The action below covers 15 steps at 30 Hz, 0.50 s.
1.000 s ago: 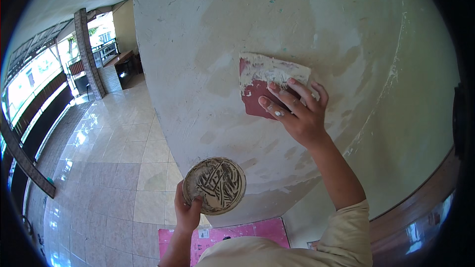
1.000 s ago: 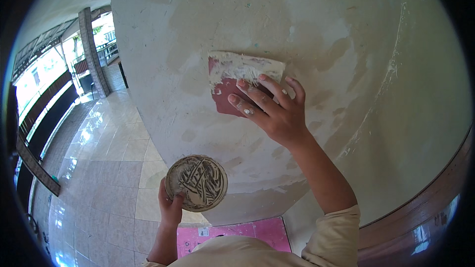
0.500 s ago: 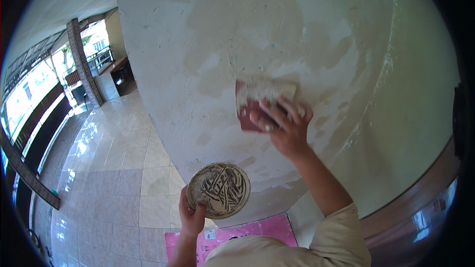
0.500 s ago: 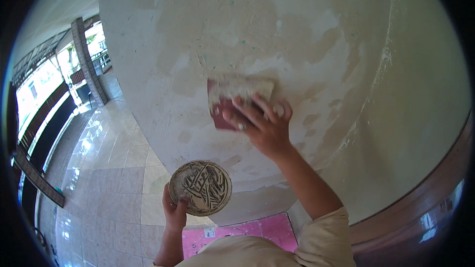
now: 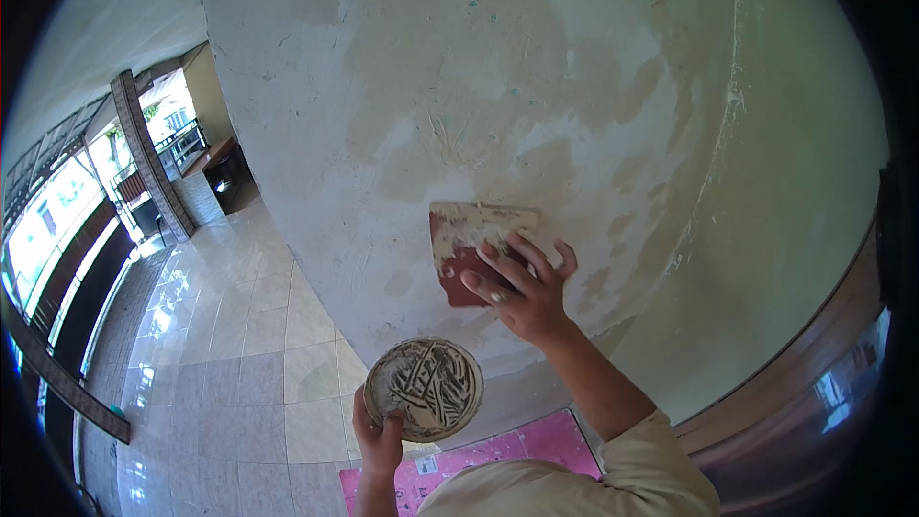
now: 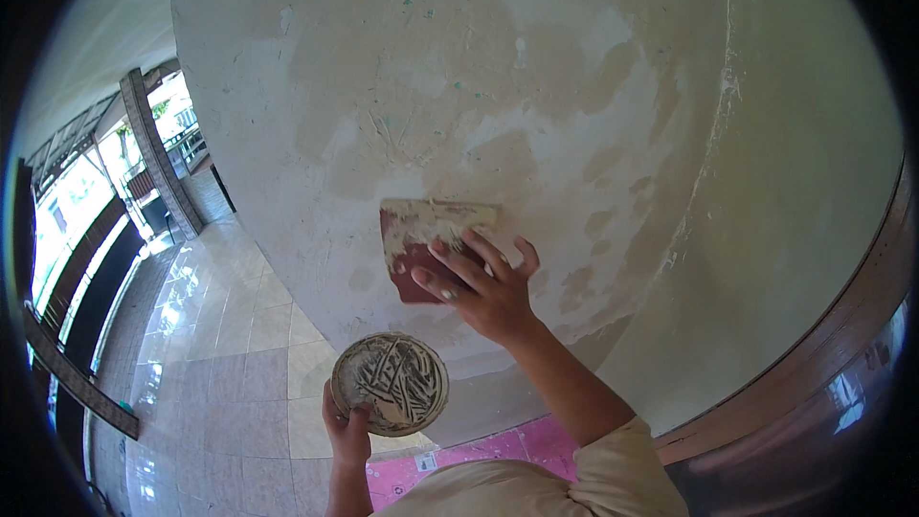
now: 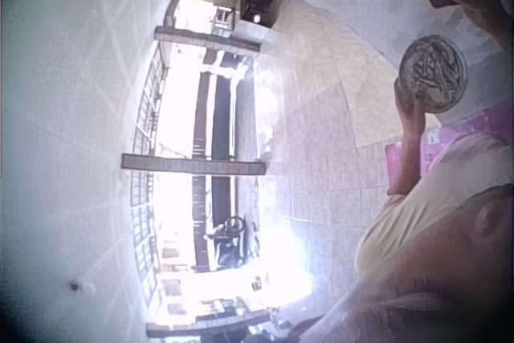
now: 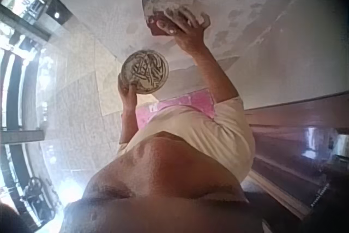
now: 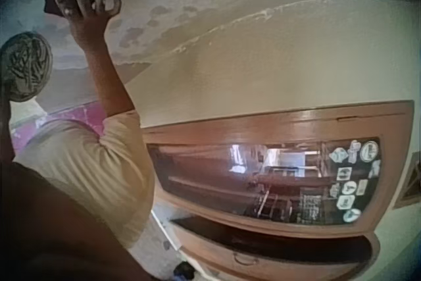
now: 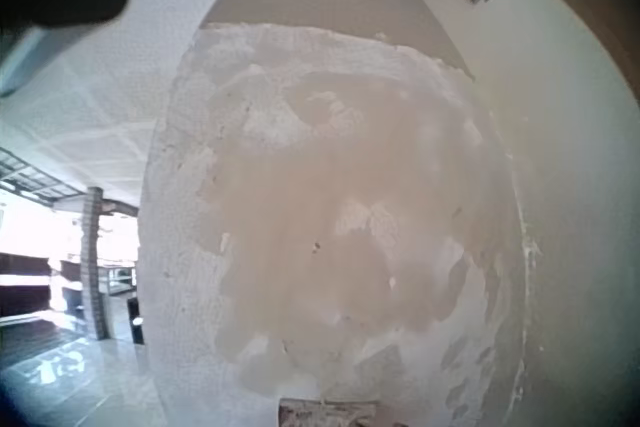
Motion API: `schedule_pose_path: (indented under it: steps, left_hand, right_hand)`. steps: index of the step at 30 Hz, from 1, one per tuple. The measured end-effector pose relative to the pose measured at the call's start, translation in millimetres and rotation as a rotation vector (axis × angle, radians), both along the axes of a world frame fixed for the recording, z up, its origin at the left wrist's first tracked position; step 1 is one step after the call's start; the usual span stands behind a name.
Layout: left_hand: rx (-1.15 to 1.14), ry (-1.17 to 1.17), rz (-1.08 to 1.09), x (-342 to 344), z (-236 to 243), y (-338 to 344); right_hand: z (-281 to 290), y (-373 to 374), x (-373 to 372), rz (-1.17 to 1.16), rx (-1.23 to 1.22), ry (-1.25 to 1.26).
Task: The person patches and smooths a wall with putty using a hand spatula.
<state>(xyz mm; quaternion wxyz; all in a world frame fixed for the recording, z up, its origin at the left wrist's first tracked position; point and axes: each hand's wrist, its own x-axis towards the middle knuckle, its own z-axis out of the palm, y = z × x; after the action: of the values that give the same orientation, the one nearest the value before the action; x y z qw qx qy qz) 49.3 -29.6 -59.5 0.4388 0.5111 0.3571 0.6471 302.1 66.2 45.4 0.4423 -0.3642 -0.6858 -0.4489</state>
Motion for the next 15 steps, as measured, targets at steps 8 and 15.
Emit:
schedule_pose_path:
  steps: [8,15]
  left_hand:
    - [-0.045,-0.017,-0.019,-3.2,-4.4,4.2]
    - [-0.04,0.063,-0.057,-10.0,-8.5,12.5]
  right_hand:
    - [52.0,4.6,3.6,-0.061,-0.025,0.191]
    - [31.9,3.0,-6.8,0.038,0.108,0.146]
